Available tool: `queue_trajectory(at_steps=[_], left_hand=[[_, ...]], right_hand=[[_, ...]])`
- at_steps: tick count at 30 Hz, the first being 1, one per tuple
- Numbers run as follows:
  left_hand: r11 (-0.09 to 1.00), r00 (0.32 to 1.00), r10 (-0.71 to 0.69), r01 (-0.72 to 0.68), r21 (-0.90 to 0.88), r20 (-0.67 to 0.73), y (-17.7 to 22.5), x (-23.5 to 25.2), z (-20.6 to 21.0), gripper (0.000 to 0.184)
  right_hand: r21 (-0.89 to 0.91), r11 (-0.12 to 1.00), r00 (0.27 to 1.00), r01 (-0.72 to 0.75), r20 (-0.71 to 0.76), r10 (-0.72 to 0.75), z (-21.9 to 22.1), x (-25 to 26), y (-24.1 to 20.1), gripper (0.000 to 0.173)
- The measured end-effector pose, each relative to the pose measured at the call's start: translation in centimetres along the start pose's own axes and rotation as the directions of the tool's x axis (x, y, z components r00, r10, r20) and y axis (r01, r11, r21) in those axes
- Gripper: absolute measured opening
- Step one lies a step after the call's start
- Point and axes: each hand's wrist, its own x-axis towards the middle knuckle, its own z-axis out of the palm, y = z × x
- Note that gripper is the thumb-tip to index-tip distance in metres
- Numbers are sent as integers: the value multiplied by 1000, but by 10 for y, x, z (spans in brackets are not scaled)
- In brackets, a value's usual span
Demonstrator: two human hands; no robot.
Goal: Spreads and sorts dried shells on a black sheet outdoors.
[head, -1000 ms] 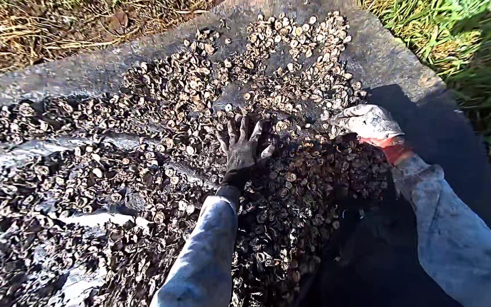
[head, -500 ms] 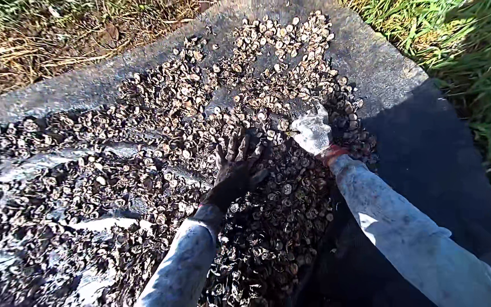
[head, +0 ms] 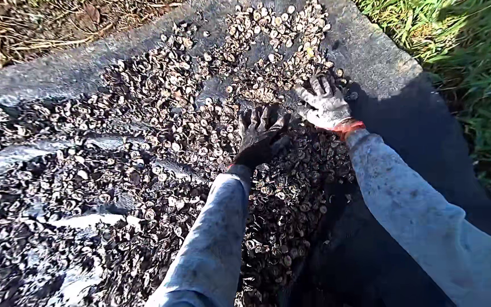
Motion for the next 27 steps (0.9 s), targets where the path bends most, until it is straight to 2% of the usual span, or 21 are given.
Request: queue_trajectory(at_steps=[1,3,4,6,9,11,12,13,15,17,18,20,21,22,23,24,25,27], left_hand=[[997,997,-45,50,-62,68,14,-19,-8,69],[978,977,-62,99,-181,202,46,-65,-16,78],[976,966,-23,78,-204,258,59,-87,-9,84],[978,936,136,-74,-196,326,88,-124,13,94],[890,879,410,-328,-315,242,141,-150,40,89],[872,871,458,-402,-280,177,154,-136,49,82],[886,884,440,-398,-238,159,146,-124,50,78],[910,907,396,-367,-193,145,132,-114,49,76],[947,943,293,-264,-183,156,88,-112,33,69],[981,967,157,-130,-142,199,47,-130,-10,67],[996,978,84,-75,-55,191,26,-144,-28,70],[974,984,-129,102,205,125,-27,-183,-51,78],[930,959,-266,228,289,99,-54,-207,-64,80],[872,893,-434,385,302,116,-78,-232,-78,79],[802,797,-585,541,252,152,-92,-256,-88,74],[735,713,-678,658,164,178,-103,-279,-89,67],[690,664,-717,720,79,211,-105,-299,-85,60],[611,601,-722,786,-90,344,-76,-317,-89,41]], right_hand=[[-26,997,995,79,65,-77,18,-11,-8,70],[-23,990,989,138,53,-137,28,-57,-14,68],[-15,986,985,164,57,-163,28,-90,-13,66],[34,983,983,179,35,-180,28,-158,6,60],[-80,996,999,-36,23,38,19,-216,47,59],[-89,982,986,-168,-21,167,10,-230,48,62],[-61,983,985,-173,-34,171,5,-235,37,64],[-5,992,992,-122,-43,122,1,-242,20,67],[108,991,997,73,20,-76,0,-264,-31,79],[221,929,949,298,40,-314,18,-280,-84,81],[267,889,919,372,28,-393,30,-281,-105,75],[298,858,888,419,62,-455,46,-264,-135,75],[308,855,886,416,72,-457,51,-248,-150,80],[339,843,884,417,65,-463,54,-231,-166,86],[390,826,875,408,90,-475,50,-215,-183,92],[452,806,861,381,144,-488,40,-198,-202,96],[492,797,841,350,210,-499,31,-182,-221,99],[565,765,792,308,293,-535,22,-166,-249,97]])
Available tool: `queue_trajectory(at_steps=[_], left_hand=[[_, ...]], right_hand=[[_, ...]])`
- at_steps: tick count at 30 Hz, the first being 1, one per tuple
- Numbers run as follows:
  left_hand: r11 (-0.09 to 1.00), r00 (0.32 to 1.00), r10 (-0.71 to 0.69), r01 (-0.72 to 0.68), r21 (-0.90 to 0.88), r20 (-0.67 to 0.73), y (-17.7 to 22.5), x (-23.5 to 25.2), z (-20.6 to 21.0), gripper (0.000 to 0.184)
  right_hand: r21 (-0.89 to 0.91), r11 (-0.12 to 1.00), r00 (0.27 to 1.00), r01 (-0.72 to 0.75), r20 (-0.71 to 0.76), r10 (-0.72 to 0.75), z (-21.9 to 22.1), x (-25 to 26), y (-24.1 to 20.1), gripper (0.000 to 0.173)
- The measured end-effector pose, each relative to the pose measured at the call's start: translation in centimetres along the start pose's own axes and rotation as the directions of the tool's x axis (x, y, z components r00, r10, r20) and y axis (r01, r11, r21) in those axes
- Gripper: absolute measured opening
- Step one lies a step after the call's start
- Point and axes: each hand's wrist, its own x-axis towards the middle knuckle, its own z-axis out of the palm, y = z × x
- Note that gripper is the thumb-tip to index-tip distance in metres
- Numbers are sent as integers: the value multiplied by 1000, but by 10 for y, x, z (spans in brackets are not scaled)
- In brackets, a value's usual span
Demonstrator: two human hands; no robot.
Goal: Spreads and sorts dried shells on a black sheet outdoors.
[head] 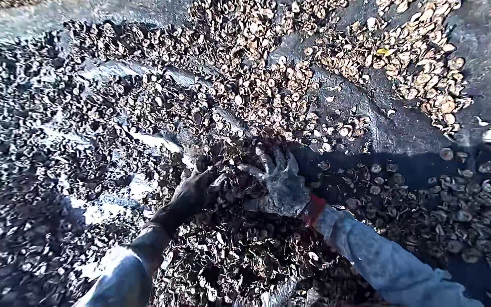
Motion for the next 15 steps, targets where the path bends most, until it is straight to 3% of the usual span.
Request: queue_trajectory(at_steps=[2,4,5,7,9,11,12,15], left_hand=[[997,976,-77,82,-16,205,14,-41,10,42],[987,925,-160,141,80,344,34,-76,35,50],[985,938,-160,132,108,307,46,-93,51,61],[982,1000,5,-4,189,-1,59,-101,80,95],[951,929,247,-178,253,-274,50,-61,87,107],[903,856,392,-287,319,-338,38,-2,64,114],[903,865,380,-270,334,-328,33,25,48,109],[961,893,234,-154,229,-384,20,63,14,64]], right_hand=[[22,999,981,33,191,-37,3,-7,-11,87],[-8,996,947,93,311,-85,8,-40,-5,73],[6,992,956,123,268,-120,14,-61,3,67],[-60,976,978,207,24,-206,26,-75,24,60],[-141,967,973,213,-58,-223,20,-48,34,62],[-308,935,969,179,-112,-222,9,-7,38,74],[-383,914,971,137,-131,-200,4,16,40,78],[-518,855,981,-9,-169,-92,2,87,35,80]])
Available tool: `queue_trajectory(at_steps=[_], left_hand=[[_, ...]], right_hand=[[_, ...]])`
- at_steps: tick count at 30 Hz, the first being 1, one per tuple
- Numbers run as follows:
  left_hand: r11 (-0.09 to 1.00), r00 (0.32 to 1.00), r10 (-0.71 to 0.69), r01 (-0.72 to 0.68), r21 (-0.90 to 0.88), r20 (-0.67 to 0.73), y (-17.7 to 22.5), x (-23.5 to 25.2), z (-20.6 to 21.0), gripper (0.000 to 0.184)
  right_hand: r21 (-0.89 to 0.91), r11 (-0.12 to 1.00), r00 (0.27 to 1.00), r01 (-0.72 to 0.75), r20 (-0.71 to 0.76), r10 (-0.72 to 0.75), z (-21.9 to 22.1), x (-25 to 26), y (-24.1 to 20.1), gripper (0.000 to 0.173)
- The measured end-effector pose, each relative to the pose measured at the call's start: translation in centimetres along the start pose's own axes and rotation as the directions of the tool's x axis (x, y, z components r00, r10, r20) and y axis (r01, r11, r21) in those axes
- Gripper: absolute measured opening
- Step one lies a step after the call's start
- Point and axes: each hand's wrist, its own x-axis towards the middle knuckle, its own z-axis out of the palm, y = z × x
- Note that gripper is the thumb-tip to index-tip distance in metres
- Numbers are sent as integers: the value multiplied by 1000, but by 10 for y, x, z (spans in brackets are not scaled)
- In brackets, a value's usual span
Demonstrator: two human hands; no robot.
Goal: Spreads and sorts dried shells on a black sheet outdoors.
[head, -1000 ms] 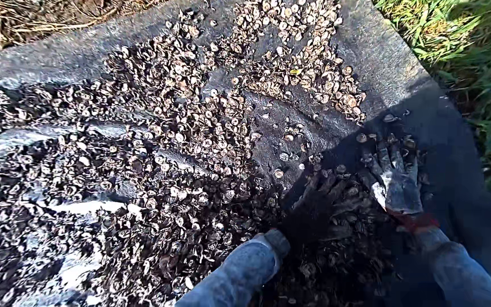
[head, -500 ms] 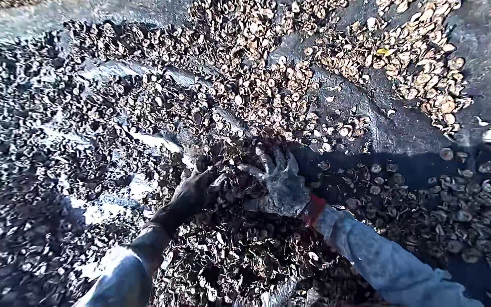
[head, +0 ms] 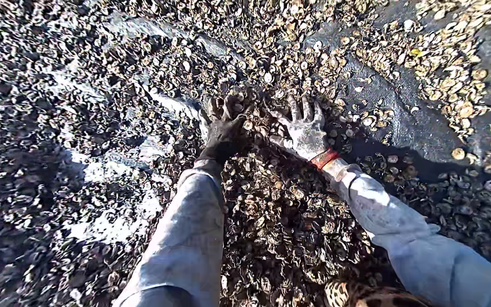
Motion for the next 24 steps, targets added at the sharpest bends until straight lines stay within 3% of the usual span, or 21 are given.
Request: queue_trajectory(at_steps=[2,5,7,10,12,15,17,18,21,23,24], left_hand=[[990,998,-48,53,-129,46,-3,-17,1,61],[960,989,50,-9,-281,140,11,-81,15,59],[938,985,112,-61,-341,131,34,-125,27,60],[916,930,177,-37,-399,322,80,-185,15,57],[904,878,270,-89,-418,396,107,-209,22,54],[868,729,412,-132,-478,547,120,-250,36,60],[844,687,494,-232,-484,533,119,-285,27,77],[827,676,535,-295,-479,506,119,-304,27,83],[776,645,614,-389,-496,455,126,-348,23,87],[794,631,596,-371,-481,497,143,-357,19,78],[810,612,567,-296,-506,551,153,-350,14,68]], right_hand=[[-22,998,996,56,66,-54,-1,-1,-12,79],[61,995,986,80,144,-88,-31,-83,-29,67],[28,997,981,-72,181,66,-50,-141,-30,64],[-90,942,935,-323,124,333,-31,-189,-12,70],[-151,853,818,-500,243,522,-43,-233,-19,75],[-182,813,811,-553,107,576,-16,-323,-24,73],[-216,783,780,-584,118,615,-9,-376,-34,76],[-203,756,765,-622,46,642,0,-399,-41,79],[-131,655,668,-744,-161,726,22,-414,-47,94],[-69,642,646,-763,-95,757,15,-387,-48,92],[-56,660,662,-749,-37,748,9,-370,-40,85]])
